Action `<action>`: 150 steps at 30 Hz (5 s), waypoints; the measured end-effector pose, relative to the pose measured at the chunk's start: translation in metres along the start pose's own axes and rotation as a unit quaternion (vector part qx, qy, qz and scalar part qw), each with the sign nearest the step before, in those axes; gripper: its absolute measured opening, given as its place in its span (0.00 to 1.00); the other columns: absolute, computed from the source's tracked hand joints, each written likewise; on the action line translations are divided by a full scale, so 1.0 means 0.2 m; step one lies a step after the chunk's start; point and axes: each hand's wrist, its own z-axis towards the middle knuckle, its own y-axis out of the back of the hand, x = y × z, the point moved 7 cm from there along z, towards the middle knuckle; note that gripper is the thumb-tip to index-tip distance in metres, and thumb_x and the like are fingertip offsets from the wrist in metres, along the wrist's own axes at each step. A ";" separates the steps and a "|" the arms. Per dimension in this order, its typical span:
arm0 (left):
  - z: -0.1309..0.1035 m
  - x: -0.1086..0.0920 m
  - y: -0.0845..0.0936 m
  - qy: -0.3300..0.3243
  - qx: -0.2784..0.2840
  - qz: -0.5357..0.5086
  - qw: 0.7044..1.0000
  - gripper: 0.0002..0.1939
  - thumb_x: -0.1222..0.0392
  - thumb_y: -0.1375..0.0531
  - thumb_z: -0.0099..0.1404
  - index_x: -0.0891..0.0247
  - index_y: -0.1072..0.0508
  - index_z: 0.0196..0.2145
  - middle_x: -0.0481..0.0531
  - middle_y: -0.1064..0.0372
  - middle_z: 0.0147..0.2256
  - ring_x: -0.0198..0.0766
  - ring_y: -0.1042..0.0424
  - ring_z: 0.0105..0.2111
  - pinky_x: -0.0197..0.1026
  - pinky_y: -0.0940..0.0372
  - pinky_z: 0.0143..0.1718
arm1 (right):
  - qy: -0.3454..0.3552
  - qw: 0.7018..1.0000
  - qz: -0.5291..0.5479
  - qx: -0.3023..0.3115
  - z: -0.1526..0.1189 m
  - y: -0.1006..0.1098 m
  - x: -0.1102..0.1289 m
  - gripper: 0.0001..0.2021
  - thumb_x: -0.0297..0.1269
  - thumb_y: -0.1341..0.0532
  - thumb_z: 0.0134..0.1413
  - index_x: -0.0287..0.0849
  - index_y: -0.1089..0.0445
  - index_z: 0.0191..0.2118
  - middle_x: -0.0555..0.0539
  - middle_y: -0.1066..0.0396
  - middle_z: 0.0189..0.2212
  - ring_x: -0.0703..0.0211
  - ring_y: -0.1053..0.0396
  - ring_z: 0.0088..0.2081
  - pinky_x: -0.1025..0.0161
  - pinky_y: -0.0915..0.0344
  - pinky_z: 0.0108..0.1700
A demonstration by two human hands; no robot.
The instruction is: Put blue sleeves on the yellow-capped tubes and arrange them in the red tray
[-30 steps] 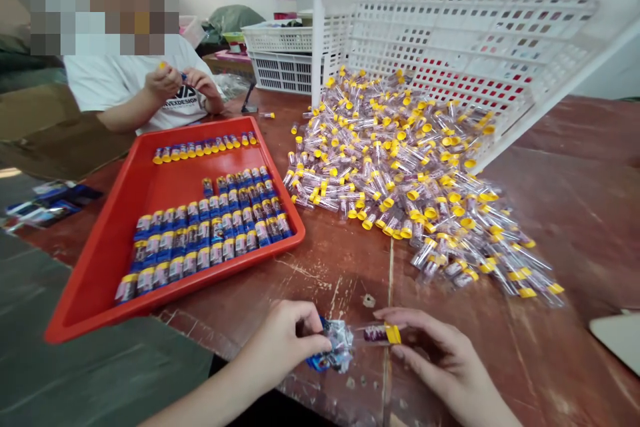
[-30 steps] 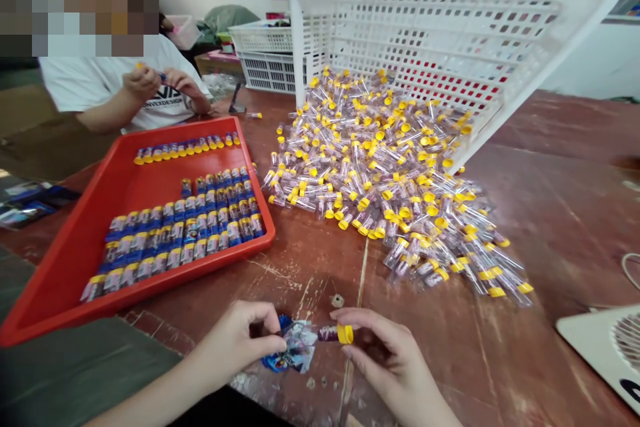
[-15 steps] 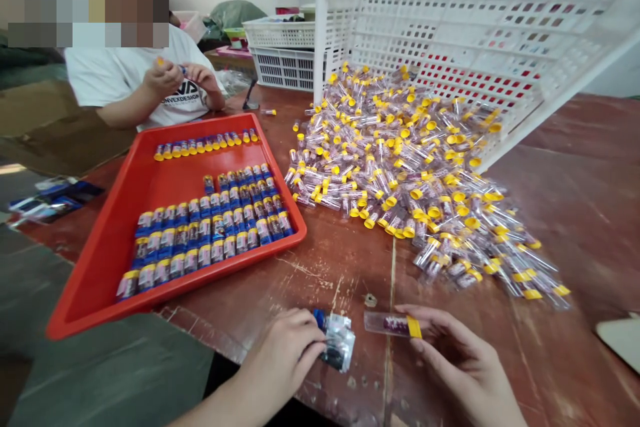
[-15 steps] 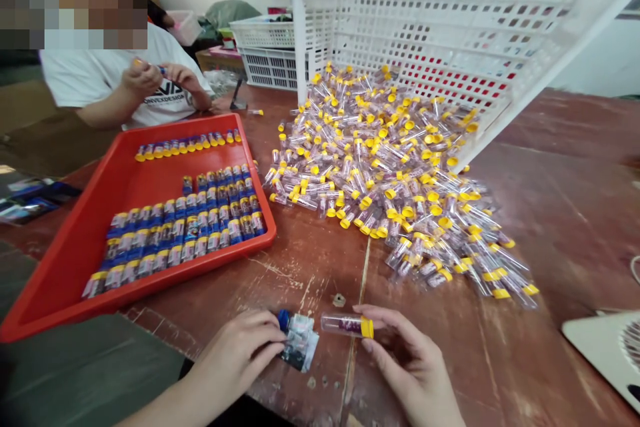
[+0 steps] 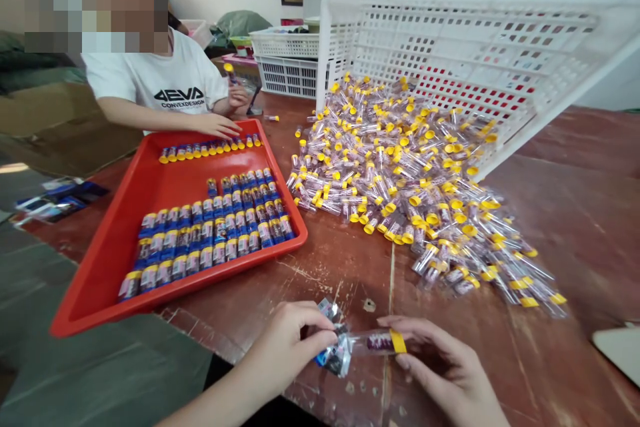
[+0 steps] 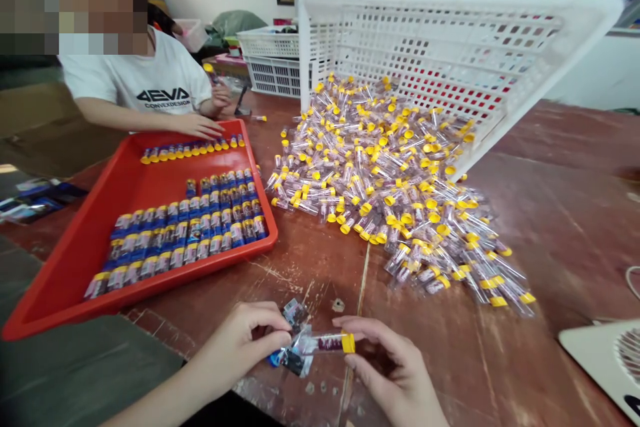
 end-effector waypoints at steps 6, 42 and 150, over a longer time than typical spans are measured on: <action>0.00 0.02 0.00 0.049 -0.006 -0.021 0.999 0.03 0.65 0.35 0.55 0.66 0.22 0.25 0.47 0.31 0.25 0.32 0.36 0.25 0.33 0.46 0.28 | 0.058 0.997 -0.039 -0.010 0.01 0.04 0.04 0.12 0.30 0.36 0.56 0.50 0.26 0.46 0.45 0.23 0.47 0.57 0.24 0.46 0.71 0.27 0.45; -0.09 -0.12 -0.15 -0.155 -0.028 -0.024 0.987 0.22 0.72 0.32 0.53 0.52 0.23 0.44 0.44 0.24 0.39 0.39 0.31 0.39 0.41 0.39 0.45 | -0.322 0.745 0.567 0.142 -0.14 -0.60 -0.19 0.15 0.44 0.32 0.45 0.41 0.29 0.36 0.51 0.26 0.23 0.65 0.28 0.23 0.71 0.32 0.28; -0.17 0.08 -0.07 -0.184 -0.053 0.218 0.957 0.06 0.69 0.42 0.67 0.64 0.26 0.33 0.50 0.29 0.33 0.38 0.30 0.33 0.38 0.36 0.35 | -0.105 0.992 0.036 -0.056 -0.06 0.11 -0.28 0.15 0.38 0.34 0.55 0.48 0.28 0.49 0.46 0.23 0.39 0.66 0.30 0.25 0.69 0.28 0.30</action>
